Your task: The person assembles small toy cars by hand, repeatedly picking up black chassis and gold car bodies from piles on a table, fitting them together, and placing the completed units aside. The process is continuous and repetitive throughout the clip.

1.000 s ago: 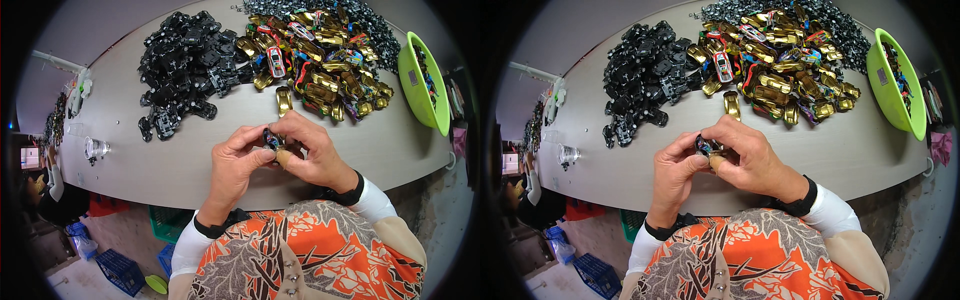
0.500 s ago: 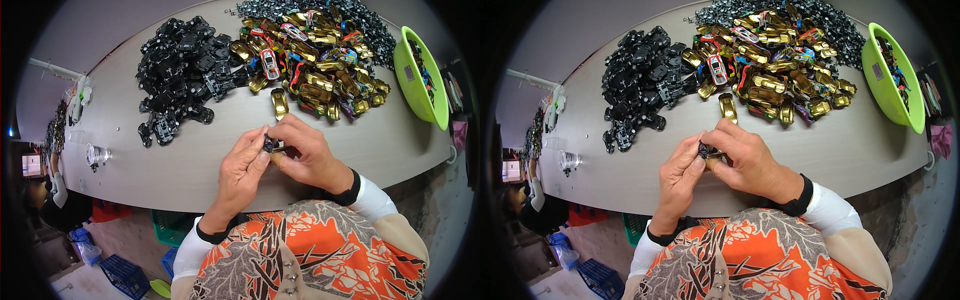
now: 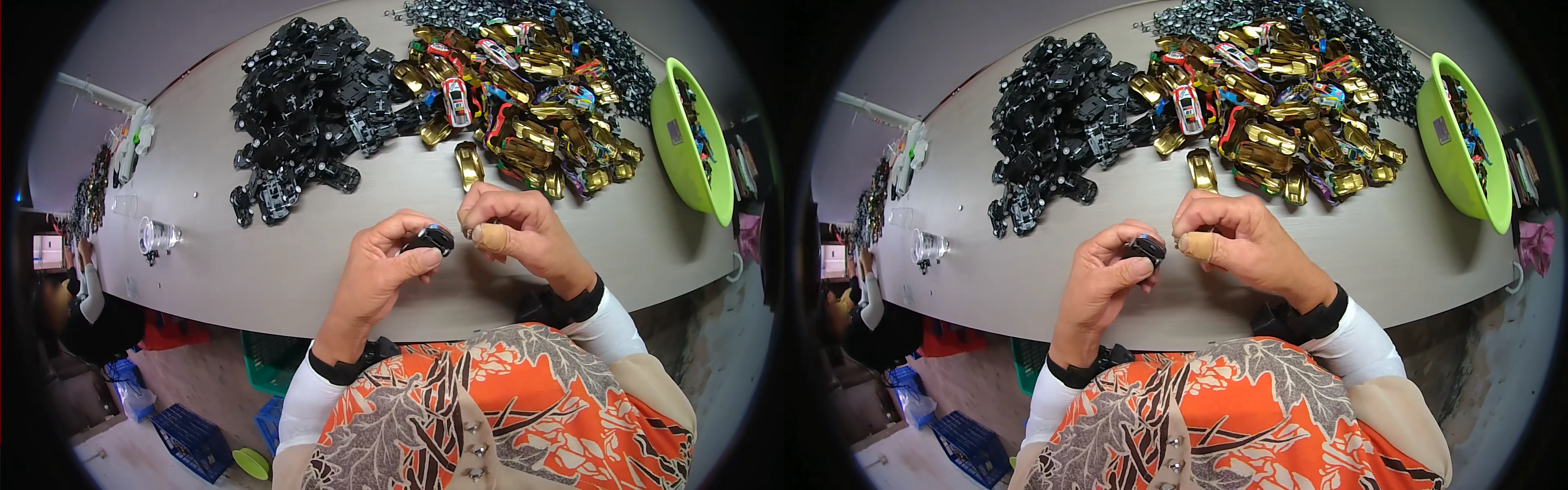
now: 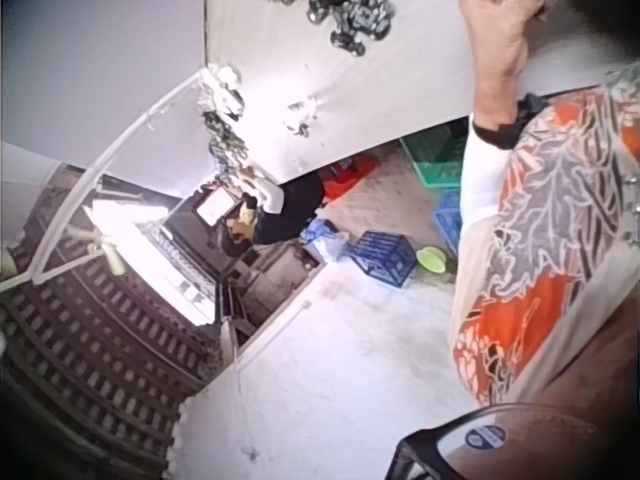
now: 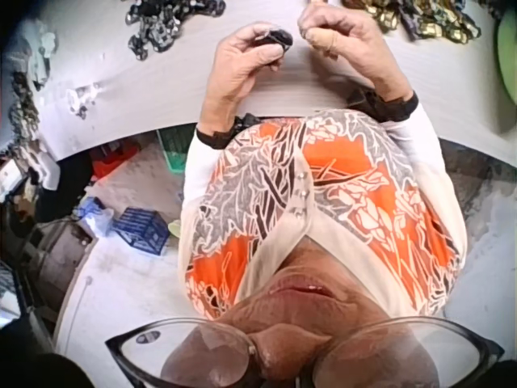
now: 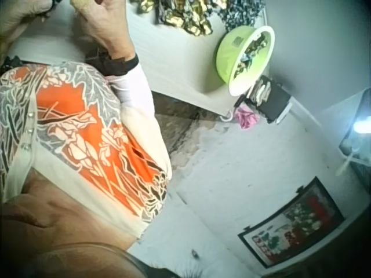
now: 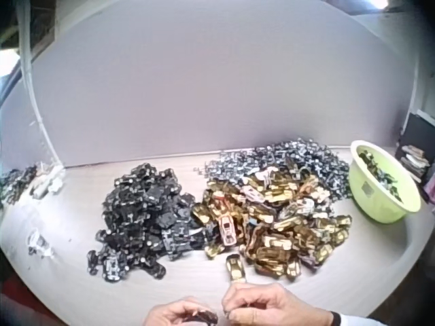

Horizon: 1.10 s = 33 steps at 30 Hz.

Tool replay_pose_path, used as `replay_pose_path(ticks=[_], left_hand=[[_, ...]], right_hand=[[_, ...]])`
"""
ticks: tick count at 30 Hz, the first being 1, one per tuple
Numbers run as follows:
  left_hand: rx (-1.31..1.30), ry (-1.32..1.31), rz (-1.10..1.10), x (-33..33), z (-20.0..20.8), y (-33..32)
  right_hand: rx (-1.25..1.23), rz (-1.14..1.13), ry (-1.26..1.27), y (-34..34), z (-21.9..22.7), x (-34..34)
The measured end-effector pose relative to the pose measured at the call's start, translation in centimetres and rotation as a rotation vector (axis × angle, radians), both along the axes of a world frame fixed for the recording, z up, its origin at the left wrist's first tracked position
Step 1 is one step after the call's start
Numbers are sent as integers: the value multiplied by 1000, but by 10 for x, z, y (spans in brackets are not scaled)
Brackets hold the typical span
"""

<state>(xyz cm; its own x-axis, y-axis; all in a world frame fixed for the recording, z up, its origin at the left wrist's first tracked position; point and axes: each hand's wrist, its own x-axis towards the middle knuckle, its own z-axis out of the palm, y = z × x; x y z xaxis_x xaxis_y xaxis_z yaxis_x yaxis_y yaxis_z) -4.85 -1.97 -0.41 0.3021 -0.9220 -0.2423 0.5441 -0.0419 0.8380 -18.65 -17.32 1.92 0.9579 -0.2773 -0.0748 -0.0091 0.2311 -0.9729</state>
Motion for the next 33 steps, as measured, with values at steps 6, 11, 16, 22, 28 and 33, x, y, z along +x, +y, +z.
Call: replay_pose_path(ticks=[6, 11, 16, 22, 28, 33], left_hand=[[98, -176, -120, -2, 2, 4], [151, -509, -100, -10, 5, 3], [203, -522, -67, -14, -4, 1], [104, -105, 162, -2, -4, 2], [49, 142, 241, 4, -12, 7], [57, 156, 48, -1, -9, 11]], right_hand=[[-199, 98, -92, -1, -15, 2], [-487, 17, -43, 10, -21, 6], [-643, -102, -25, 19, -28, 7], [138, -40, 213, 19, -22, 8], [135, -28, 176, 16, -24, 8], [107, -61, 78, 10, -28, 4]])
